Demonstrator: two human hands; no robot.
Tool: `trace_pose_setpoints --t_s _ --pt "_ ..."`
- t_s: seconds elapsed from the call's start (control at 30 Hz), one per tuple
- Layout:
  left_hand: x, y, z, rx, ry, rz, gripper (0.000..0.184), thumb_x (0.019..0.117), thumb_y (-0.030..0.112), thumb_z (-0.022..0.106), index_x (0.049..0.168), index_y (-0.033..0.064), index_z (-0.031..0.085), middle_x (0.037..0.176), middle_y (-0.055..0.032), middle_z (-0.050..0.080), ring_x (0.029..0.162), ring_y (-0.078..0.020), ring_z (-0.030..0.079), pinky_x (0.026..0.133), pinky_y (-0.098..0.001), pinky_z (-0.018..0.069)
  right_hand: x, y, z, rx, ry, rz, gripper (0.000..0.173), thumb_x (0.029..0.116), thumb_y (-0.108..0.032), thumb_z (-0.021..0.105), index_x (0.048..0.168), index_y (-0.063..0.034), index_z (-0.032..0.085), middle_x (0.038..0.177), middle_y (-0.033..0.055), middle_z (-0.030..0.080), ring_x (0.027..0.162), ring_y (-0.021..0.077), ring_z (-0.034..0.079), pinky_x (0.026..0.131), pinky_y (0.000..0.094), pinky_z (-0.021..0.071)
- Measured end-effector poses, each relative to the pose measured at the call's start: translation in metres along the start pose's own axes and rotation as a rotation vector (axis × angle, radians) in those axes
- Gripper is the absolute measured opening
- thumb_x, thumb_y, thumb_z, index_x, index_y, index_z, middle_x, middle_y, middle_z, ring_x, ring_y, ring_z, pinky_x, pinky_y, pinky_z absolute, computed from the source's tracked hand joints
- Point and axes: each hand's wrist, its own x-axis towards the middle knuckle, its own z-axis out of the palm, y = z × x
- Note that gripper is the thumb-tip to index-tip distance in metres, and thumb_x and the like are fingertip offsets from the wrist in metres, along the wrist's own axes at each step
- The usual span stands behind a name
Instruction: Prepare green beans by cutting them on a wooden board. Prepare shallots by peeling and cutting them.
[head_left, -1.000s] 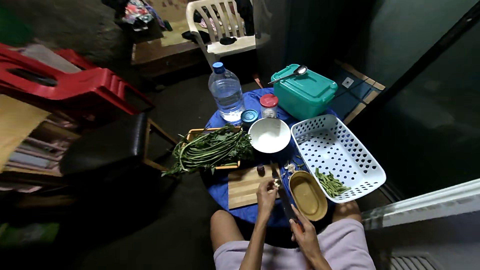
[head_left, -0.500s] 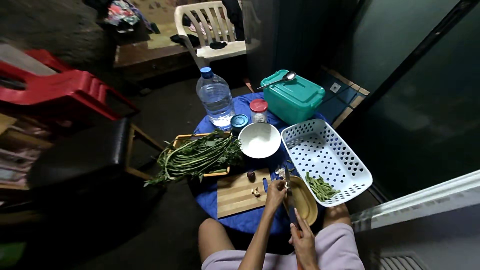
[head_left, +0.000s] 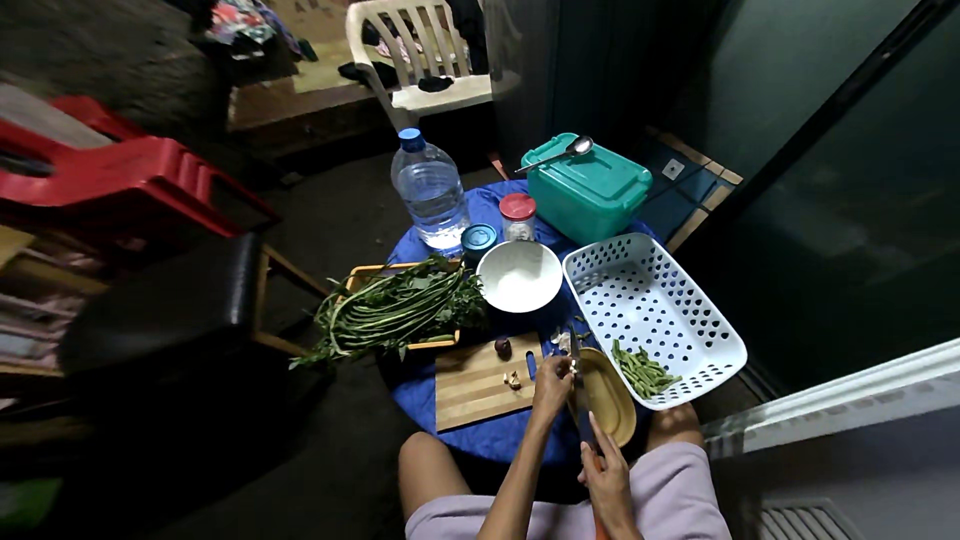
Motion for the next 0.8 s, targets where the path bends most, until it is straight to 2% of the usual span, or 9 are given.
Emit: trace_pose_setpoints --t_s 0.27,0.8 --pt "0.0006 -0.0026 0.0007 0.019 0.005 0.008 0.030 0.0930 0.000 0.065 0.122 -0.0044 0.068 0.122 -0.0215 0.068 0.111 -0.0285 0.068 0.101 -0.0414 0.0537 0.0004 -0.0042 -0.0005 0.003 -0.029 0.052 0.049 0.0982 -0.009 0.060 0.147 -0.0083 0.056 0.116 0.0185 0.064 0.057 0.0145 0.062 0.056 0.0315 0.0581" --pt "-0.0004 -0.0012 -0.0004 0.045 0.009 0.015 0.029 0.0927 -0.001 0.065 0.121 -0.0039 0.069 0.122 -0.0216 0.067 0.110 -0.0281 0.067 0.100 -0.0402 0.0535 0.0020 -0.0004 0.0009 -0.002 -0.019 0.016 0.049 0.0977 -0.009 0.060 0.146 -0.0067 0.056 0.111 0.0175 0.065 0.055 0.0131 0.062 0.054 0.0298 0.0583"
